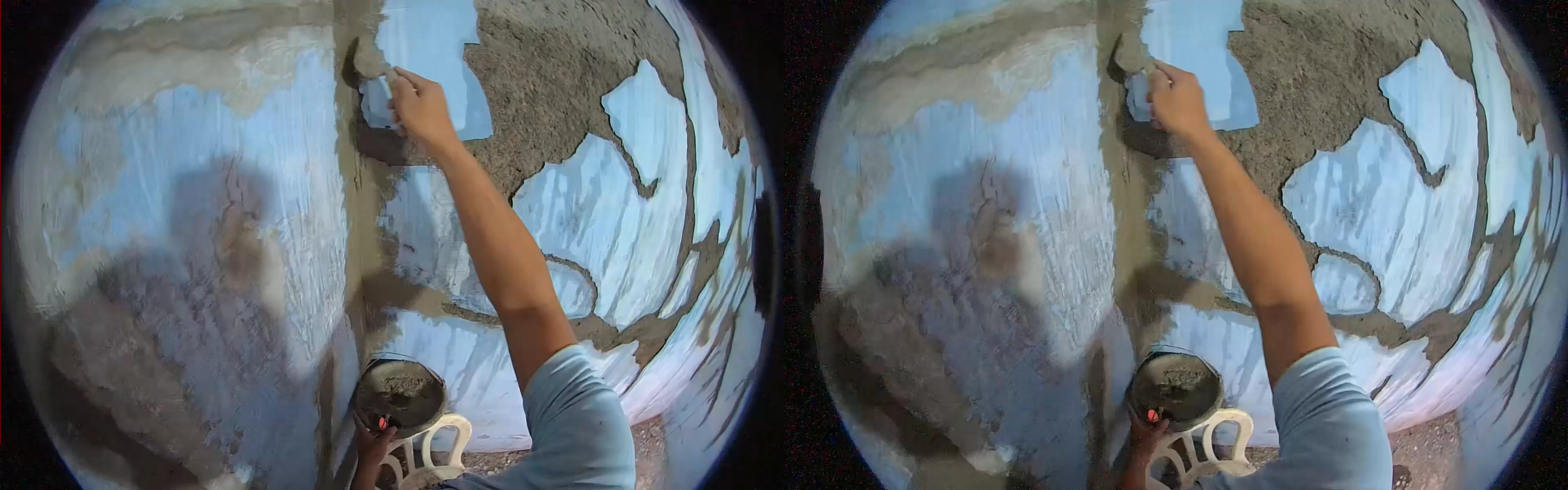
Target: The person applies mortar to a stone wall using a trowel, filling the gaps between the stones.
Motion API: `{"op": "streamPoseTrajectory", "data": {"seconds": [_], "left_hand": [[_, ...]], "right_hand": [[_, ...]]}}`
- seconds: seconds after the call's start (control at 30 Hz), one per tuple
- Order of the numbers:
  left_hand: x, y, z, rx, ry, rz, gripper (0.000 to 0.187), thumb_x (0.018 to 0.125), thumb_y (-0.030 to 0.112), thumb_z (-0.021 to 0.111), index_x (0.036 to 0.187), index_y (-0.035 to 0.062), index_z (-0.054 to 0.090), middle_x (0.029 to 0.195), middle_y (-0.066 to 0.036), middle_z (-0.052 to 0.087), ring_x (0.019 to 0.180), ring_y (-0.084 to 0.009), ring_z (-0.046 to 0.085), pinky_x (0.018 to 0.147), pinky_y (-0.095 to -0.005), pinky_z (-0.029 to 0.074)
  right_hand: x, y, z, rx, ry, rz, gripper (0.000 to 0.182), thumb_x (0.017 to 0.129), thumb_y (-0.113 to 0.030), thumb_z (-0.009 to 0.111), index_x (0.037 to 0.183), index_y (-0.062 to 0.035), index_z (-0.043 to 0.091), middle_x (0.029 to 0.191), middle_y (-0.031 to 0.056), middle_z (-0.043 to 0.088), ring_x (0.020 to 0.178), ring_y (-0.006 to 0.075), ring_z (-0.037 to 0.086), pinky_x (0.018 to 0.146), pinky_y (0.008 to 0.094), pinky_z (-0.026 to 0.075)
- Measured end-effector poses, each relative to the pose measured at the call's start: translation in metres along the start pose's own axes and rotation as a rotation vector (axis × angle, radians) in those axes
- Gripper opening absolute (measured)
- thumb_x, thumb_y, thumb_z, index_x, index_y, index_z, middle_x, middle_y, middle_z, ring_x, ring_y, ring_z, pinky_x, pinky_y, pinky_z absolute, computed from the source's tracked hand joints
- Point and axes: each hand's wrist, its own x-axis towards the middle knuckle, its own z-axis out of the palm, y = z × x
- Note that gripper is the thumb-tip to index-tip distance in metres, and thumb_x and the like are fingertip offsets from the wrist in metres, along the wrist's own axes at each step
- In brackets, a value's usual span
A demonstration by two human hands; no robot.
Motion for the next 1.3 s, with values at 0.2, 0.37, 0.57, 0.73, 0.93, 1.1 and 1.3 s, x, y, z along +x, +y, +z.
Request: {"op": "streamPoseTrajectory", "data": {"seconds": [0.2,0.37,0.57,0.73,0.93,1.1,1.3], "left_hand": [[0.018,-0.037,-0.021,0.195,0.004,0.113,0.131,0.079,0.005,0.088,0.164,0.003,-0.012,0.16,-0.023,0.035,0.134,-0.0313,0.052,0.104,-0.0428,0.052],[-0.012,0.038,0.015,0.129,0.059,-0.088,0.132,0.08,0.005,0.086,0.164,0.0031,-0.016,0.159,-0.024,0.036,0.134,-0.0308,0.053,0.1,-0.0427,0.056],[-0.007,0.023,0.009,0.195,0.076,-0.005,0.13,0.082,0.005,0.086,0.164,0.0042,-0.014,0.156,-0.025,0.039,0.13,-0.0303,0.055,0.099,-0.042,0.056],[0.002,-0.003,-0.004,0.124,0.071,-0.104,0.129,0.082,0.006,0.085,0.164,0.0045,-0.014,0.149,-0.023,0.045,0.124,-0.0291,0.058,0.098,-0.0438,0.056],[-0.009,0.027,0.011,0.1,0.071,-0.172,0.128,0.085,0.012,0.085,0.165,0.007,-0.015,0.15,-0.025,0.042,0.125,-0.0306,0.058,0.102,-0.0469,0.055],[0.016,-0.033,-0.025,0.214,0.046,-0.112,0.129,0.089,-0.004,0.078,0.164,0.0308,-0.021,0.155,-0.021,0.036,0.134,-0.0362,0.054,0.109,-0.0584,0.051],[0.006,-0.015,-0.017,0.095,0.019,-0.109,0.128,0.083,0.008,0.086,0.165,0.0067,-0.012,0.158,-0.022,0.036,0.136,-0.0331,0.051,0.105,-0.0454,0.054]], "right_hand": [[0.01,0.004,0.027,0.308,-0.112,0.085,0.047,0.109,-0.017,0.046,0.153,-0.0003,0.048,0.084,0.0107,0.063,0.058,0.0148,0.054,0.046,0.0323,0.046],[0.016,0.009,0.039,0.383,-0.072,0.131,0.045,0.108,-0.018,0.046,0.149,-0.0013,0.054,0.08,0.0083,0.062,0.055,0.014,0.054,0.043,0.0318,0.046],[0.006,0.003,0.04,0.385,-0.099,0.19,0.045,0.107,-0.019,0.046,0.148,-0.0027,0.055,0.08,0.0081,0.062,0.056,0.0139,0.055,0.043,0.0309,0.045],[-0.038,0.009,0.029,0.349,-0.178,0.239,0.047,0.108,-0.023,0.049,0.15,-0.0033,0.054,0.083,0.0075,0.062,0.057,0.0132,0.055,0.042,0.0293,0.043],[-0.045,0.018,0.004,0.404,-0.078,0.185,0.049,0.103,-0.024,0.06,0.148,-0.0025,0.056,0.083,0.0071,0.064,0.056,0.0133,0.058,0.043,0.0291,0.044],[0.027,0.021,0.011,0.04,0.002,-0.044,0.035,0.1,-0.023,0.06,0.124,-0.0013,0.073,0.077,0.0103,0.073,0.058,0.0165,0.065,0.055,0.0349,0.052],[0.05,0.023,0.025,0.037,-0.089,-0.091,0.041,0.105,-0.027,0.057,0.137,-0.0022,0.066,0.082,0.006,0.068,0.055,0.0096,0.053,0.045,0.0286,0.043]]}}
